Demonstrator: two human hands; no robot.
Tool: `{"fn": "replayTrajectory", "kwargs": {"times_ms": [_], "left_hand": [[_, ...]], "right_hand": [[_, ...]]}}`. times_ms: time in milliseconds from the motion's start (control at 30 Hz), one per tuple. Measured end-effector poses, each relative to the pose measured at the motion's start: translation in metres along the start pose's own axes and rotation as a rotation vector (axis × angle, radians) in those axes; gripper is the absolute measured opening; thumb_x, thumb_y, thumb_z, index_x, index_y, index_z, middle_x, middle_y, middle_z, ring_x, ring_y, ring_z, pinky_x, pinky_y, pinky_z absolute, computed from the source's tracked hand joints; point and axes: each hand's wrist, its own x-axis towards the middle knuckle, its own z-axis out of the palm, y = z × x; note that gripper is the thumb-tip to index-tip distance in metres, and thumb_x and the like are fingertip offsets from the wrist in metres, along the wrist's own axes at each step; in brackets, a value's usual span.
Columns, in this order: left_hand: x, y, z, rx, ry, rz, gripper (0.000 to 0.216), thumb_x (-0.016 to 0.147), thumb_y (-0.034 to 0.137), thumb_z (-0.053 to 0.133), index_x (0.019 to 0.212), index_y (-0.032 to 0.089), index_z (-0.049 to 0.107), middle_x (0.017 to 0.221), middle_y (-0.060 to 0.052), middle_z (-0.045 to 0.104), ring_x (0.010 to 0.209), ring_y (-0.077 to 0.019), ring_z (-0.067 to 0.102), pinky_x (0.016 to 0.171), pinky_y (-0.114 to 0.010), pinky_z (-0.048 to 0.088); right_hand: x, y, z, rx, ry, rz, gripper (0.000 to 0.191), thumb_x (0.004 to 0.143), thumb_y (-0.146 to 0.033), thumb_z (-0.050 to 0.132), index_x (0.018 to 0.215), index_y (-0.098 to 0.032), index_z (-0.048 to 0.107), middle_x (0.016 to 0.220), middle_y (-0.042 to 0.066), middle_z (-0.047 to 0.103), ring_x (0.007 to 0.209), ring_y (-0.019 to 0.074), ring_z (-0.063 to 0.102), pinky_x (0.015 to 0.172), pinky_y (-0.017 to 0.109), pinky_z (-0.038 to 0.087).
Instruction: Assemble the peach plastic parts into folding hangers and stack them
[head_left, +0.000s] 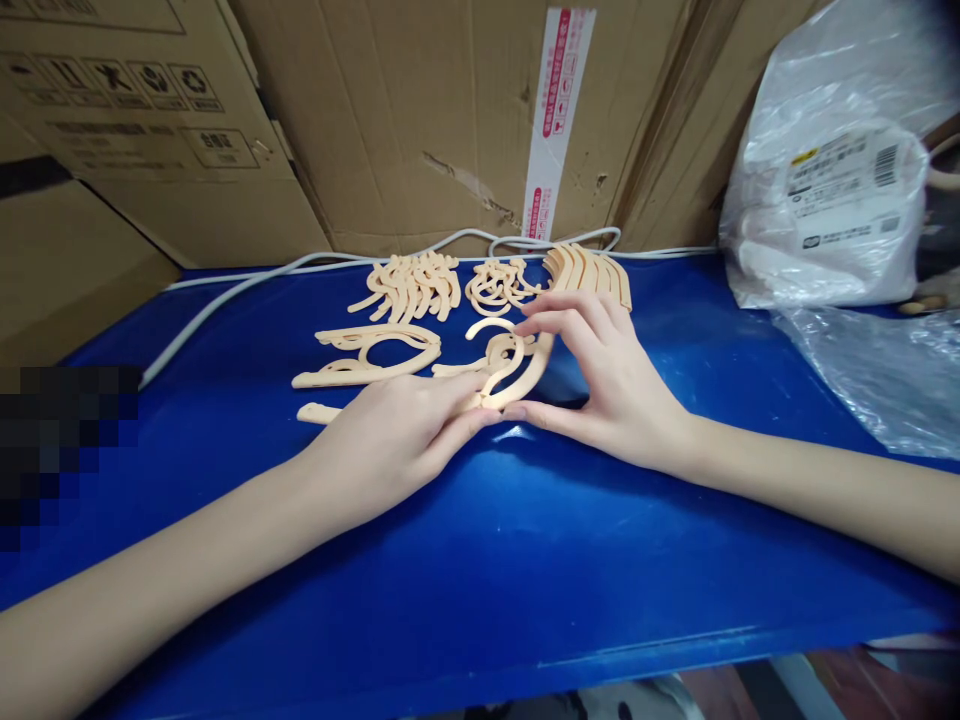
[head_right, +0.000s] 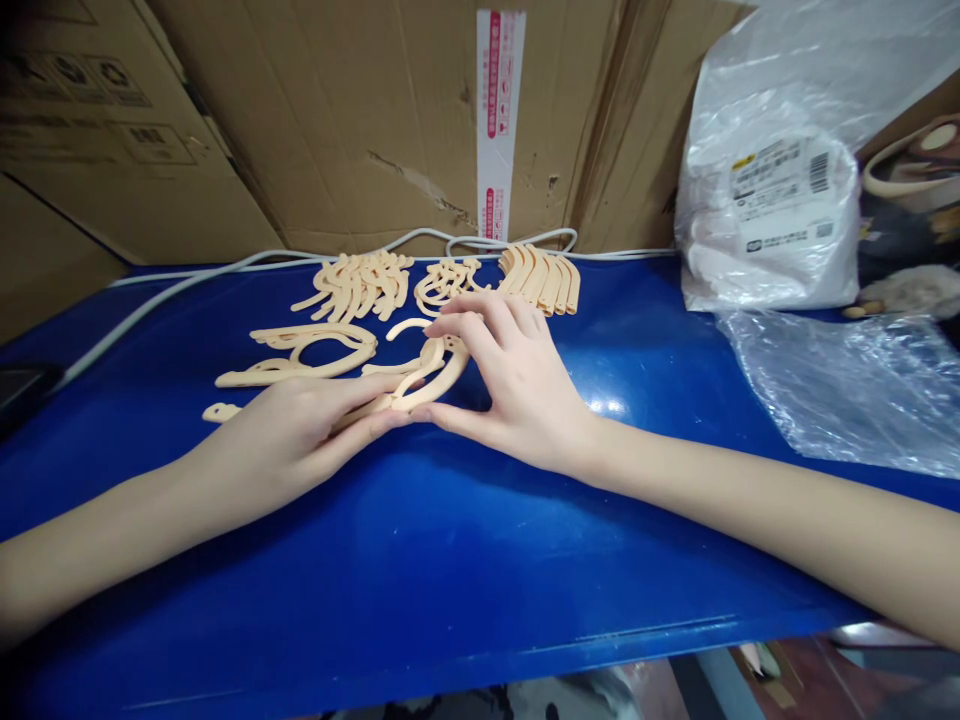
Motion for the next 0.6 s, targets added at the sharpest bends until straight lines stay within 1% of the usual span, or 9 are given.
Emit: {"fn": "replayTrajectory", "kwargs": {"times_ms": [67, 133, 200, 300, 367, 433, 533, 600], "left_hand": [[-0.0001, 0.0008, -0.0011, -0.007, -0.003, -0.026, 0.035, 0.104, 0.038, 0.038, 0.103, 0.018, 0.066, 0.095, -0.003, 0.073, 0.078, -0.0199, 0.065, 0.065, -0.029, 0.040], [0.0000, 0.0014, -0.0022, -0.023, 0.004, -0.039, 0.033, 0.103, 0.039, 0.039, 0.108, 0.019, 0.066, 0.095, -0.001, 0.073, 0.079, -0.0192, 0.064, 0.066, -0.028, 0.040], [0.0000, 0.0019, -0.0029, -0.041, 0.016, -0.043, 0.031, 0.103, 0.039, 0.041, 0.109, 0.020, 0.066, 0.095, 0.000, 0.073, 0.078, -0.0177, 0.063, 0.066, -0.028, 0.039], [-0.0004, 0.0022, -0.0029, -0.041, 0.018, -0.049, 0.031, 0.102, 0.040, 0.043, 0.100, 0.019, 0.066, 0.085, 0.001, 0.071, 0.073, -0.0160, 0.060, 0.064, -0.027, 0.037], [-0.0007, 0.0022, -0.0025, -0.026, 0.024, -0.046, 0.032, 0.102, 0.040, 0.043, 0.095, 0.019, 0.065, 0.080, 0.001, 0.069, 0.070, -0.0159, 0.059, 0.062, -0.026, 0.036], [-0.0010, 0.0021, -0.0021, -0.007, 0.033, -0.036, 0.032, 0.102, 0.040, 0.043, 0.093, 0.018, 0.065, 0.078, 0.001, 0.068, 0.069, -0.0160, 0.059, 0.061, -0.026, 0.035], [-0.0015, 0.0022, -0.0015, 0.018, 0.050, 0.021, 0.030, 0.102, 0.038, 0.046, 0.097, 0.017, 0.067, 0.078, 0.001, 0.068, 0.066, -0.0147, 0.059, 0.059, -0.025, 0.036], [-0.0020, 0.0026, -0.0013, 0.033, 0.063, 0.089, 0.026, 0.102, 0.034, 0.048, 0.100, 0.017, 0.067, 0.072, 0.003, 0.067, 0.060, -0.0128, 0.057, 0.057, -0.024, 0.035]], "right_hand": [[-0.0002, -0.0016, -0.0015, -0.007, 0.022, -0.031, 0.047, 0.086, -0.055, 0.068, 0.116, -0.020, 0.057, 0.131, 0.017, 0.059, 0.126, 0.0323, 0.051, 0.106, 0.050, 0.037], [-0.0007, -0.0031, -0.0031, -0.009, 0.046, -0.056, 0.038, 0.088, -0.049, 0.069, 0.111, -0.020, 0.059, 0.128, 0.015, 0.061, 0.122, 0.0313, 0.053, 0.104, 0.049, 0.037], [-0.0012, -0.0040, -0.0042, -0.010, 0.065, -0.061, 0.028, 0.090, -0.044, 0.067, 0.106, -0.021, 0.061, 0.118, 0.011, 0.064, 0.113, 0.0286, 0.057, 0.097, 0.045, 0.039], [-0.0014, -0.0035, -0.0043, 0.019, 0.043, -0.043, 0.017, 0.094, -0.037, 0.062, 0.101, -0.022, 0.061, 0.096, 0.004, 0.068, 0.094, 0.0224, 0.061, 0.085, 0.039, 0.038], [-0.0012, -0.0020, -0.0036, 0.061, 0.018, -0.025, 0.015, 0.095, -0.034, 0.061, 0.103, -0.021, 0.062, 0.085, 0.000, 0.066, 0.085, 0.0194, 0.060, 0.082, 0.037, 0.036], [-0.0008, -0.0006, -0.0027, 0.093, -0.013, 0.001, 0.018, 0.097, -0.033, 0.060, 0.109, -0.020, 0.062, 0.082, -0.002, 0.066, 0.082, 0.0179, 0.060, 0.082, 0.036, 0.035], [-0.0003, -0.0001, -0.0022, 0.095, -0.085, 0.021, 0.024, 0.100, -0.036, 0.055, 0.119, -0.022, 0.062, 0.089, -0.001, 0.069, 0.089, 0.0188, 0.060, 0.084, 0.037, 0.034], [-0.0001, -0.0009, -0.0025, 0.067, -0.107, 0.013, 0.026, 0.101, -0.038, 0.052, 0.119, -0.023, 0.063, 0.094, 0.001, 0.070, 0.093, 0.0203, 0.059, 0.086, 0.038, 0.033]]}}
